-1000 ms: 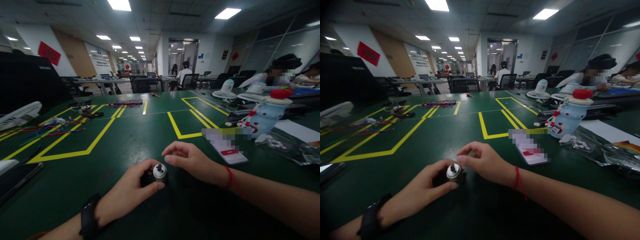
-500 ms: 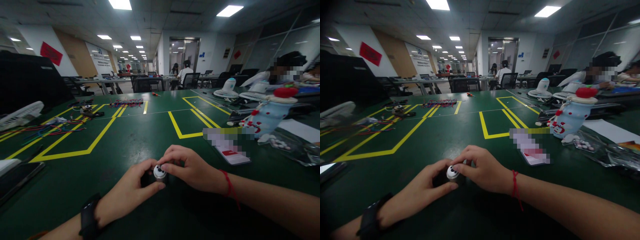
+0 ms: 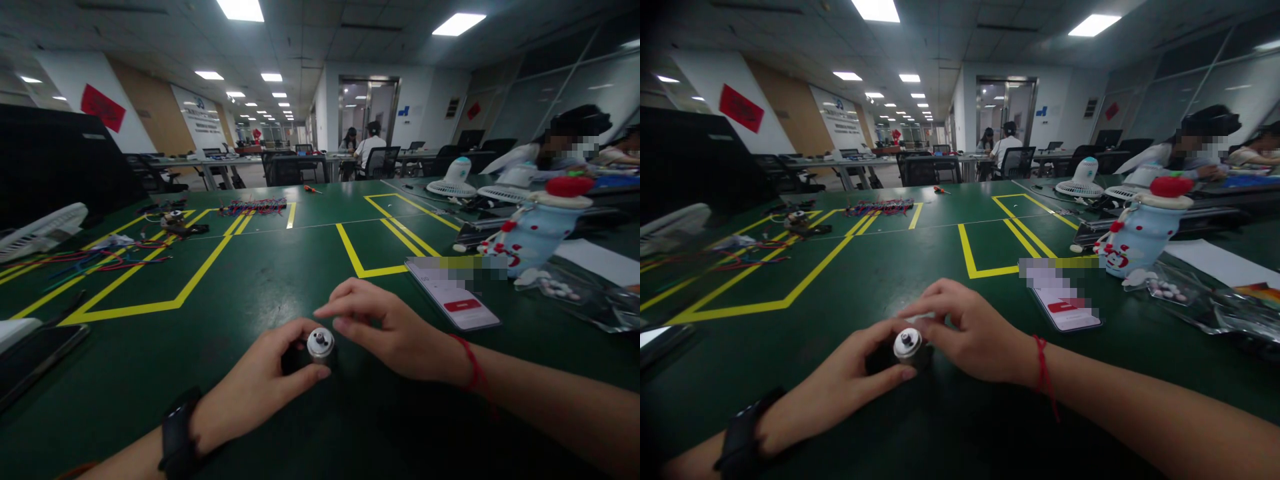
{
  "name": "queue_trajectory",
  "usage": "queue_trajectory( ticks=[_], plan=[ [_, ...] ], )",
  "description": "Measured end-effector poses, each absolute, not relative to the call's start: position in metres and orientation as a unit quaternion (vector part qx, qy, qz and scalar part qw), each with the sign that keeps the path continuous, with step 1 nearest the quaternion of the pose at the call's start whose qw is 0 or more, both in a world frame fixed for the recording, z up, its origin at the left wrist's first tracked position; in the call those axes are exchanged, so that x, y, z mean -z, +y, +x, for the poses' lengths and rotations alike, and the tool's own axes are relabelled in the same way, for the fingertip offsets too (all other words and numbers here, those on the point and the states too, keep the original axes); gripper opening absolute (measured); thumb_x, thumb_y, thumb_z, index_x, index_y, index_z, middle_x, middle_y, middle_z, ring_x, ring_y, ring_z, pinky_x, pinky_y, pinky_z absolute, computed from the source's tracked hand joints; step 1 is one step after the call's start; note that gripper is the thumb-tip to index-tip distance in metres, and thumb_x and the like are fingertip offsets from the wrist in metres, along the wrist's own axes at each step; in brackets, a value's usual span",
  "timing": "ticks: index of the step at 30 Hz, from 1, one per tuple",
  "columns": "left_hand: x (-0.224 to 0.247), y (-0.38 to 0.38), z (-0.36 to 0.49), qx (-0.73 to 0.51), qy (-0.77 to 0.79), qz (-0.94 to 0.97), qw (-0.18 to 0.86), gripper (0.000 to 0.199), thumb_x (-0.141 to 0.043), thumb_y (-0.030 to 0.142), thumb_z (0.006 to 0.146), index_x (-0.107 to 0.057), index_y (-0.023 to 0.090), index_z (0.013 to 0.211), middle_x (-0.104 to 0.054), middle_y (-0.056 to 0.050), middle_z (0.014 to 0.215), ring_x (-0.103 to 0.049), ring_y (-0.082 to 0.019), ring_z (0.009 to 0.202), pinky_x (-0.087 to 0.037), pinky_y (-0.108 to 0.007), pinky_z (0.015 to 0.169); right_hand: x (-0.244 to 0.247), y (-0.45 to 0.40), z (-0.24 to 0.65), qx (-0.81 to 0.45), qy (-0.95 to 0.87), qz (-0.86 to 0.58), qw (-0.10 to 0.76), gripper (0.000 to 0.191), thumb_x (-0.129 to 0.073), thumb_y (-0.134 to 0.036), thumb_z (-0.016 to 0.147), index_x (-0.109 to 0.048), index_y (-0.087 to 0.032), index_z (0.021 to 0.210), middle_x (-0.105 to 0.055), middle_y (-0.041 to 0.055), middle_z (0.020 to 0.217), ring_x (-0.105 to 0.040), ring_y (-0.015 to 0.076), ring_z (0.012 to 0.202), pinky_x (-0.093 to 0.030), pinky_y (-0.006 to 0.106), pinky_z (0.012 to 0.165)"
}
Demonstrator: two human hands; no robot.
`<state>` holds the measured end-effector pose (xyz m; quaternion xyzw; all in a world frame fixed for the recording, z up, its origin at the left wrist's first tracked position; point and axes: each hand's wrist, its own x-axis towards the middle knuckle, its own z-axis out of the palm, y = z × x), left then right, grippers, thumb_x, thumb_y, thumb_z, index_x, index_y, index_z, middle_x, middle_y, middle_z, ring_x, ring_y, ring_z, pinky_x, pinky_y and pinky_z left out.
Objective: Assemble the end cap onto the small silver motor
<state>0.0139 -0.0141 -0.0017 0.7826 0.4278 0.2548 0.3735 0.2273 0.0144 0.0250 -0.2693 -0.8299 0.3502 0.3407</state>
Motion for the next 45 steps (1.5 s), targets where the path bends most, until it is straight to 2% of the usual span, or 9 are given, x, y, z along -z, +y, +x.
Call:
queue_trajectory(
  ticks=[7,15,22,24,27,32,36,42,45],
  plan=[
    [0.0,-0.014,0.013,-0.245,0.424,0.777,0.395,0.024,-0.063,0.023,0.086,-0.057,0.024,0.109,-0.065,0.0,0.105,-0.06,-0.02,0.096,-0.045,-0.03,0.084,0.014,0.053,0.258,-0.576,-0.509,-0.418,0.485,0.02,-0.057,-0.033,0.084,-0.064,-0.015,0.092,-0.055,-0.0003,0.073,-0.045,0.0081,0.057,-0.033,0.022,0.05],
    [0.003,-0.013,0.012,-0.245,0.424,0.781,0.387,0.024,-0.063,0.024,0.086,-0.057,0.026,0.109,-0.064,0.002,0.104,-0.059,-0.02,0.094,-0.045,-0.03,0.083,0.027,0.065,0.265,-0.606,-0.454,-0.409,0.51,0.023,-0.056,-0.037,0.083,-0.062,-0.016,0.091,-0.054,-0.001,0.072,-0.045,0.0072,0.056,-0.033,0.022,0.051],
    [0.002,-0.014,0.013,-0.243,0.423,0.784,0.383,0.024,-0.063,0.023,0.086,-0.056,0.026,0.11,-0.064,0.001,0.105,-0.059,-0.02,0.095,-0.045,-0.03,0.084,0.015,0.053,0.255,-0.549,-0.568,-0.431,0.436,0.017,-0.059,-0.03,0.083,-0.067,-0.015,0.085,-0.058,0.0007,0.073,-0.048,0.0098,0.059,-0.034,0.024,0.053],
    [0.003,-0.013,0.013,-0.243,0.427,0.786,0.375,0.025,-0.063,0.024,0.086,-0.056,0.026,0.11,-0.064,0.001,0.105,-0.059,-0.02,0.095,-0.045,-0.031,0.084,0.006,0.041,0.245,-0.467,-0.68,-0.43,0.367,0.016,-0.057,-0.026,0.085,-0.068,-0.017,0.093,-0.061,0.002,0.081,-0.052,0.0118,0.069,-0.039,0.026,0.062],
    [0.006,-0.012,0.013,-0.244,0.435,0.789,0.36,0.025,-0.064,0.026,0.085,-0.055,0.026,0.109,-0.064,0.001,0.103,-0.058,-0.021,0.095,-0.045,-0.031,0.082,-0.006,0.021,0.229,-0.363,-0.788,-0.37,0.332,0.022,-0.057,-0.026,0.086,-0.066,-0.021,0.105,-0.06,0.003,0.097,-0.054,0.0128,0.08,-0.042,0.027,0.069],
    [0.01,-0.012,0.012,-0.248,0.433,0.792,0.352,0.024,-0.064,0.028,0.085,-0.055,0.027,0.107,-0.063,0.003,0.096,-0.057,-0.022,0.096,-0.045,-0.031,0.082,-0.015,0.007,0.213,-0.299,-0.826,-0.334,0.342,0.013,-0.064,-0.025,0.082,-0.071,-0.021,0.092,-0.056,0.0023,0.099,-0.054,0.0131,0.089,-0.043,0.027,0.079],
    [0.007,-0.012,0.013,-0.245,0.435,0.788,0.36,0.024,-0.064,0.027,0.085,-0.055,0.027,0.108,-0.063,0.003,0.098,-0.058,-0.021,0.095,-0.045,-0.03,0.082,-0.019,0.018,0.224,-0.322,-0.807,-0.338,0.362,0.014,-0.063,-0.028,0.083,-0.07,-0.02,0.092,-0.058,0.002,0.095,-0.055,0.0123,0.083,-0.045,0.025,0.073],
    [0.003,-0.012,0.014,-0.242,0.426,0.783,0.384,0.025,-0.064,0.025,0.086,-0.057,0.026,0.11,-0.065,0.001,0.104,-0.059,-0.02,0.094,-0.046,-0.03,0.082,-0.004,0.036,0.26,-0.32,-0.887,-0.275,0.189,0.017,-0.067,-0.03,0.08,-0.073,-0.023,0.094,-0.057,0.0039,0.102,-0.054,0.0165,0.095,-0.043,0.032,0.085],
    [0.004,-0.012,0.013,-0.242,0.429,0.779,0.389,0.025,-0.064,0.026,0.086,-0.056,0.026,0.11,-0.065,0.001,0.105,-0.059,-0.02,0.095,-0.046,-0.03,0.082,0.005,0.037,0.266,-0.293,-0.904,-0.269,0.159,0.017,-0.067,-0.033,0.08,-0.074,-0.028,0.095,-0.055,0.0039,0.107,-0.049,0.0192,0.103,-0.04,0.035,0.089]
  ],
)
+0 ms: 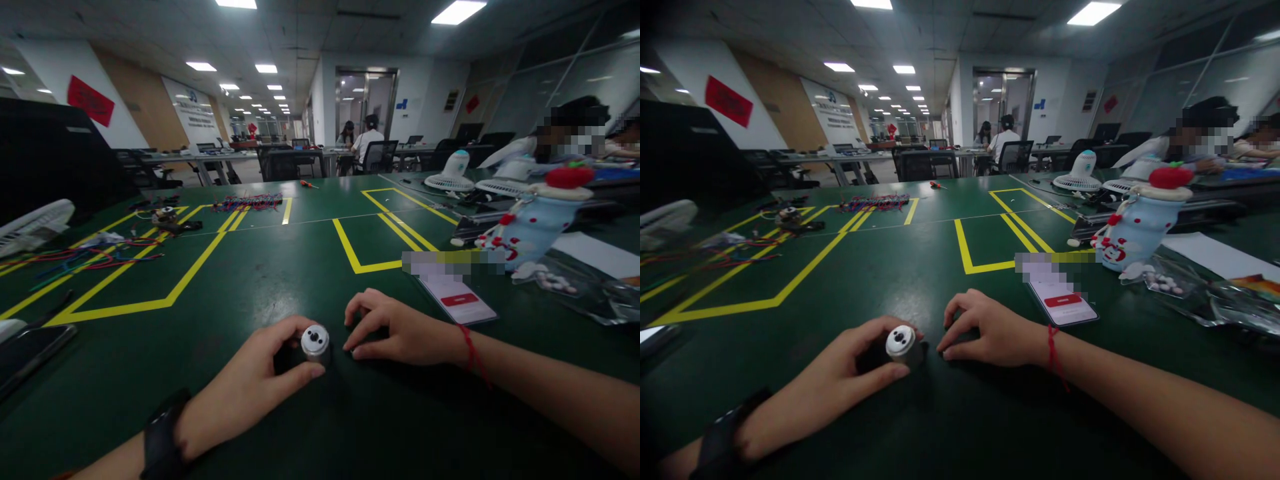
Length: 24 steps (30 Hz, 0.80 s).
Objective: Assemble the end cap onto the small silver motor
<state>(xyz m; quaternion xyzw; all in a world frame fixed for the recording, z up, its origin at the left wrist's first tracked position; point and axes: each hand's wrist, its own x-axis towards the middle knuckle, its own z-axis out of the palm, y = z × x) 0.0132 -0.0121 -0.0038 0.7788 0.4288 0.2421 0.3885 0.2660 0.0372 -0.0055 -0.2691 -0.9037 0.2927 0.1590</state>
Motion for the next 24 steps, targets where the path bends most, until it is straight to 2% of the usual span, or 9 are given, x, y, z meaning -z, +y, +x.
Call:
queue_trajectory(
  ticks=[4,7,10,13,20,24],
  plan=[
    [0.004,-0.013,0.013,-0.239,0.427,0.78,0.389,0.025,-0.064,0.025,0.086,-0.056,0.026,0.11,-0.065,0.001,0.104,-0.06,-0.019,0.094,-0.046,-0.029,0.082,0.007,0.038,0.266,-0.326,-0.888,-0.271,0.177,0.023,-0.068,-0.034,0.079,-0.071,-0.028,0.102,-0.055,0.0038,0.108,-0.05,0.0189,0.103,-0.039,0.035,0.09],
    [0.003,-0.013,0.013,-0.24,0.427,0.781,0.386,0.026,-0.063,0.025,0.086,-0.056,0.026,0.111,-0.065,0.001,0.105,-0.059,-0.02,0.095,-0.046,-0.03,0.084,0.006,0.042,0.269,-0.424,-0.816,-0.306,0.246,0.029,-0.064,-0.035,0.082,-0.068,-0.024,0.109,-0.057,0.0047,0.107,-0.054,0.0166,0.097,-0.042,0.031,0.084],
    [0.002,-0.013,0.013,-0.242,0.426,0.781,0.387,0.025,-0.062,0.026,0.086,-0.057,0.025,0.111,-0.065,-0.001,0.107,-0.059,-0.021,0.097,-0.046,-0.032,0.085,0.008,0.047,0.272,-0.493,-0.719,-0.372,0.318,0.028,-0.057,-0.037,0.087,-0.067,-0.019,0.104,-0.061,0.0047,0.097,-0.054,0.0136,0.082,-0.043,0.028,0.071],
    [0.001,-0.014,0.012,-0.242,0.427,0.783,0.382,0.025,-0.062,0.025,0.086,-0.057,0.025,0.111,-0.064,-0.001,0.108,-0.059,-0.021,0.098,-0.046,-0.033,0.086,0.009,0.047,0.271,-0.505,-0.681,-0.405,0.343,0.026,-0.057,-0.037,0.086,-0.068,-0.016,0.098,-0.062,0.003,0.084,-0.051,0.0117,0.071,-0.04,0.026,0.063],
    [0.0,-0.015,0.014,-0.236,0.438,0.783,0.373,0.025,-0.061,0.026,0.086,-0.057,0.024,0.111,-0.065,-0.002,0.107,-0.06,-0.022,0.097,-0.047,-0.032,0.086,0.003,0.037,0.262,-0.389,-0.805,-0.36,0.265,0.018,-0.058,-0.029,0.085,-0.069,-0.015,0.087,-0.062,0.0039,0.089,-0.057,0.0141,0.079,-0.045,0.028,0.071],
    [0.0,-0.014,0.014,-0.241,0.43,0.784,0.377,0.026,-0.062,0.025,0.086,-0.056,0.024,0.111,-0.065,-0.001,0.106,-0.06,-0.021,0.096,-0.047,-0.032,0.084,0.002,0.033,0.263,-0.316,-0.881,-0.292,0.199,0.017,-0.069,-0.028,0.077,-0.071,-0.018,0.09,-0.06,0.0041,0.094,-0.056,0.0155,0.086,-0.044,0.03,0.078]
  ],
)
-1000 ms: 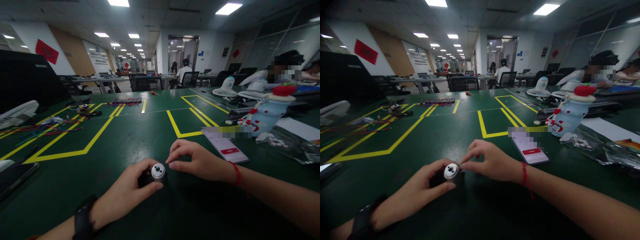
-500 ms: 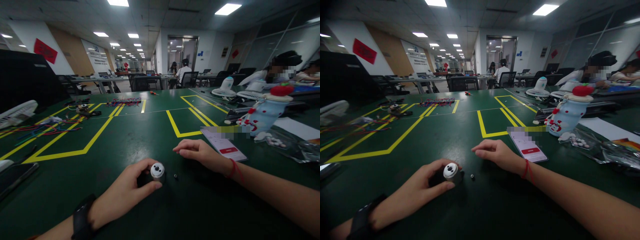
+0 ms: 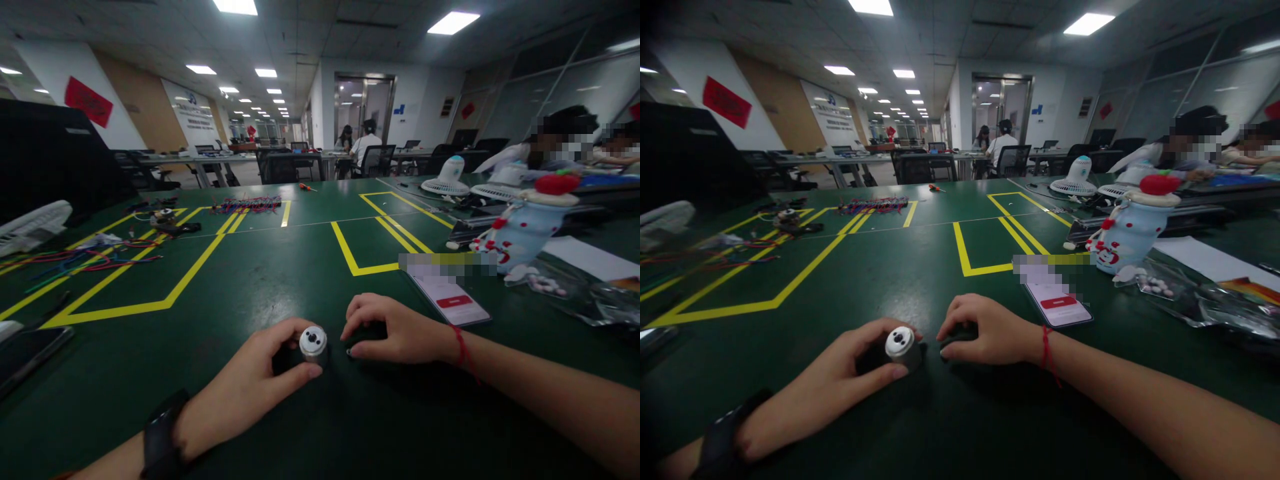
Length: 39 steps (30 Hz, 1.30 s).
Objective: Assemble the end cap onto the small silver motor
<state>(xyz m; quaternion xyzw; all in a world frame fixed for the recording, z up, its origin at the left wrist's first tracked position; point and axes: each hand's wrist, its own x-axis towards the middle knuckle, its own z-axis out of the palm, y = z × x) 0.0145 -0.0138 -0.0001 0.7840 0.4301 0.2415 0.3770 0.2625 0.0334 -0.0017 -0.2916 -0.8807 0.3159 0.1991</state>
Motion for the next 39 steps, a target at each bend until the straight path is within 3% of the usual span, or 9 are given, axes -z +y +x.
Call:
queue_trajectory(
  ticks=[3,10,25,28,31,34,39],
  plan=[
    [0.0,-0.013,0.014,-0.241,0.427,0.786,0.376,0.024,-0.062,0.023,0.086,-0.056,0.026,0.11,-0.065,0.001,0.105,-0.06,-0.02,0.095,-0.047,-0.03,0.083,0.0,0.029,0.259,-0.302,-0.885,-0.289,0.202,0.014,-0.071,-0.027,0.075,-0.072,-0.019,0.087,-0.057,0.0035,0.096,-0.055,0.0152,0.087,-0.044,0.029,0.078],
    [0.008,-0.012,0.013,-0.248,0.43,0.796,0.347,0.027,-0.066,0.029,0.085,-0.057,0.027,0.11,-0.065,0.001,0.103,-0.06,-0.022,0.095,-0.047,-0.031,0.082,-0.013,0.009,0.226,-0.319,-0.811,-0.338,0.356,0.013,-0.066,-0.029,0.081,-0.07,-0.021,0.09,-0.054,0.0012,0.091,-0.053,0.0116,0.079,-0.044,0.024,0.068],
    [0.01,-0.013,0.015,-0.244,0.425,0.8,0.345,0.026,-0.064,0.03,0.085,-0.058,0.025,0.111,-0.066,-0.001,0.104,-0.061,-0.023,0.095,-0.048,-0.034,0.085,-0.021,0.007,0.219,-0.289,-0.837,-0.341,0.316,0.011,-0.064,-0.024,0.079,-0.07,-0.02,0.088,-0.058,0.0015,0.09,-0.054,0.012,0.077,-0.043,0.026,0.069],
    [0.008,-0.014,0.014,-0.245,0.424,0.8,0.347,0.03,-0.064,0.03,0.086,-0.057,0.026,0.114,-0.065,-0.002,0.109,-0.06,-0.022,0.098,-0.047,-0.034,0.087,-0.02,0.012,0.223,-0.327,-0.804,-0.359,0.342,0.016,-0.06,-0.029,0.083,-0.068,-0.018,0.092,-0.06,0.0031,0.092,-0.055,0.0131,0.078,-0.043,0.026,0.068],
    [0.006,-0.014,0.014,-0.242,0.424,0.801,0.347,0.03,-0.063,0.029,0.086,-0.057,0.026,0.116,-0.064,-0.002,0.112,-0.059,-0.023,0.1,-0.046,-0.034,0.089,-0.012,0.025,0.233,-0.397,-0.724,-0.416,0.381,0.021,-0.054,-0.032,0.087,-0.066,-0.016,0.093,-0.061,0.0022,0.082,-0.053,0.0121,0.07,-0.041,0.025,0.061],
    [0.005,-0.014,0.013,-0.236,0.422,0.802,0.352,0.031,-0.063,0.028,0.087,-0.057,0.026,0.117,-0.064,-0.002,0.114,-0.059,-0.022,0.102,-0.046,-0.034,0.09,0.001,0.039,0.245,-0.441,-0.667,-0.456,0.39,0.024,-0.055,-0.036,0.085,-0.065,-0.014,0.086,-0.056,-0.0006,0.07,-0.047,0.0099,0.059,-0.035,0.024,0.053],
    [0.008,-0.014,0.011,-0.241,0.429,0.799,0.346,0.034,-0.063,0.03,0.086,-0.056,0.029,0.12,-0.063,-0.001,0.118,-0.058,-0.023,0.105,-0.045,-0.035,0.092,0.012,0.045,0.253,-0.482,-0.629,-0.461,0.4,0.029,-0.052,-0.04,0.087,-0.065,-0.014,0.086,-0.05,-0.002,0.066,-0.04,0.0084,0.053,-0.03,0.023,0.049]
  ],
)
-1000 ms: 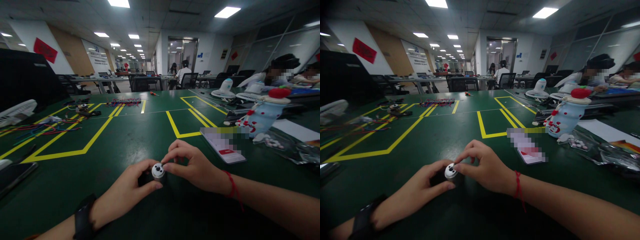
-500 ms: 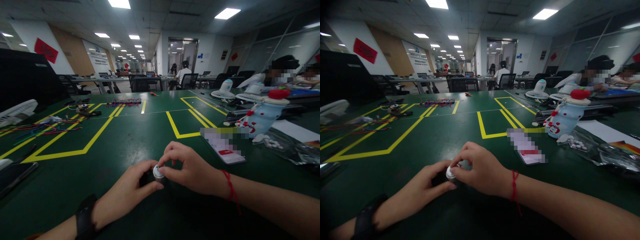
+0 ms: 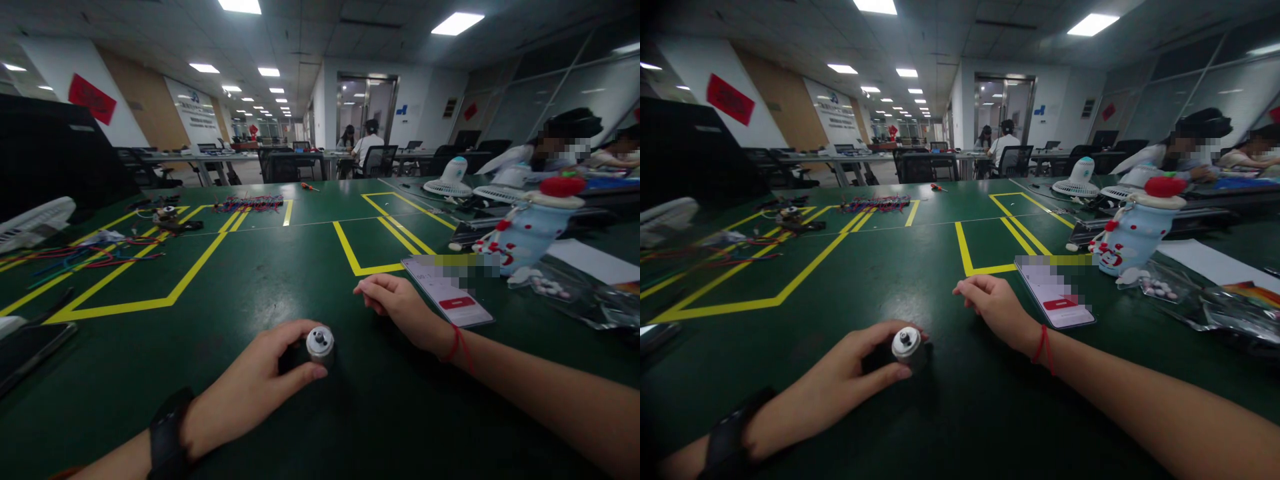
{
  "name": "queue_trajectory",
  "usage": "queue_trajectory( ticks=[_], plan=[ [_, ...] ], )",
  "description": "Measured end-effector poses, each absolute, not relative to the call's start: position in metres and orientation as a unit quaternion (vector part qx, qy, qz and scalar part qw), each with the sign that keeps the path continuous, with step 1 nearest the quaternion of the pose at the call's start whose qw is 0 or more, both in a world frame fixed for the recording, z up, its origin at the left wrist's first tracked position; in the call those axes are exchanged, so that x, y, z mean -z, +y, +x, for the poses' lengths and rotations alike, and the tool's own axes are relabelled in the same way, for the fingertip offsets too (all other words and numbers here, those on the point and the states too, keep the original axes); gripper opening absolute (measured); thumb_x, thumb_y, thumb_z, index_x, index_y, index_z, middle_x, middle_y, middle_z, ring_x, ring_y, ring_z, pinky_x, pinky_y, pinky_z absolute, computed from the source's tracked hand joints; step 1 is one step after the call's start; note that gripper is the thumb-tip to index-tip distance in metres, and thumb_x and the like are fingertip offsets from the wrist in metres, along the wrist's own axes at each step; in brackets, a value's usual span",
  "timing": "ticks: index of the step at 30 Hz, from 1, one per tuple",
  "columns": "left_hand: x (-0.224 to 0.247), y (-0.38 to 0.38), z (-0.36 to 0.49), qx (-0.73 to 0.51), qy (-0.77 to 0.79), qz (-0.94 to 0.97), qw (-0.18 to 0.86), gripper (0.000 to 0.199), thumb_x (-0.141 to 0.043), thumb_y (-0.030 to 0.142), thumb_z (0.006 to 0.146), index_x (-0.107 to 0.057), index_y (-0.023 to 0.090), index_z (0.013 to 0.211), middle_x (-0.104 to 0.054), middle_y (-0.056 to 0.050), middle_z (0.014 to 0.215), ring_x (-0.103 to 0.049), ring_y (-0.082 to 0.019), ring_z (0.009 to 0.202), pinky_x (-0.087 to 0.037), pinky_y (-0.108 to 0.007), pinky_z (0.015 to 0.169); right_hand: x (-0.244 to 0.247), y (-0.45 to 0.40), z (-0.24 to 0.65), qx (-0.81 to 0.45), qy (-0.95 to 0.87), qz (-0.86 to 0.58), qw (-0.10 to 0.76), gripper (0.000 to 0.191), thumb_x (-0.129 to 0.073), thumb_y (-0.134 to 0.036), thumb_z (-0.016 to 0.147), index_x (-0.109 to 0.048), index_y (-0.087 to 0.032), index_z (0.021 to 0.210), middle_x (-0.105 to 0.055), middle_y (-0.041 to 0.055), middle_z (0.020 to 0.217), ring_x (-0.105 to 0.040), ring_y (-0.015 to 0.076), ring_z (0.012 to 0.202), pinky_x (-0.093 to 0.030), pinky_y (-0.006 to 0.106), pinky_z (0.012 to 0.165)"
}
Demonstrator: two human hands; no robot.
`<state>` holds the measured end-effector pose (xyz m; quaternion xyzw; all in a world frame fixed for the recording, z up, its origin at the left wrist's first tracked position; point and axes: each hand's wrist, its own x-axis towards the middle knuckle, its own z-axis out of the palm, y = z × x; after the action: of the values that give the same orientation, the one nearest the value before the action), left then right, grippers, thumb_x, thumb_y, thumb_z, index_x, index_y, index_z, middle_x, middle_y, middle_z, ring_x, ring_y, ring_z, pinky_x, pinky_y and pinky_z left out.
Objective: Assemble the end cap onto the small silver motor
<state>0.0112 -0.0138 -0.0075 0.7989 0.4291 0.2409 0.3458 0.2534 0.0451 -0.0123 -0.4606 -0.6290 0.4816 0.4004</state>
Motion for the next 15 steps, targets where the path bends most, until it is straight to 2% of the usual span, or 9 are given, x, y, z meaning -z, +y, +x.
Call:
queue_trajectory(
  ticks=[15],
  plan=[
    [0.0069,-0.0149,0.0107,-0.234,0.425,0.804,0.343,0.034,-0.062,0.028,0.087,-0.055,0.029,0.121,-0.062,-0.001,0.118,-0.058,-0.023,0.105,-0.044,-0.035,0.092,0.0062,0.0383,0.2482,-0.417,-0.712,-0.451,0.341,0.023,-0.052,-0.032,0.088,-0.066,-0.015,0.086,-0.057,0.0003,0.072,-0.05,0.0111,0.064,-0.038,0.025,0.058]
  ],
)
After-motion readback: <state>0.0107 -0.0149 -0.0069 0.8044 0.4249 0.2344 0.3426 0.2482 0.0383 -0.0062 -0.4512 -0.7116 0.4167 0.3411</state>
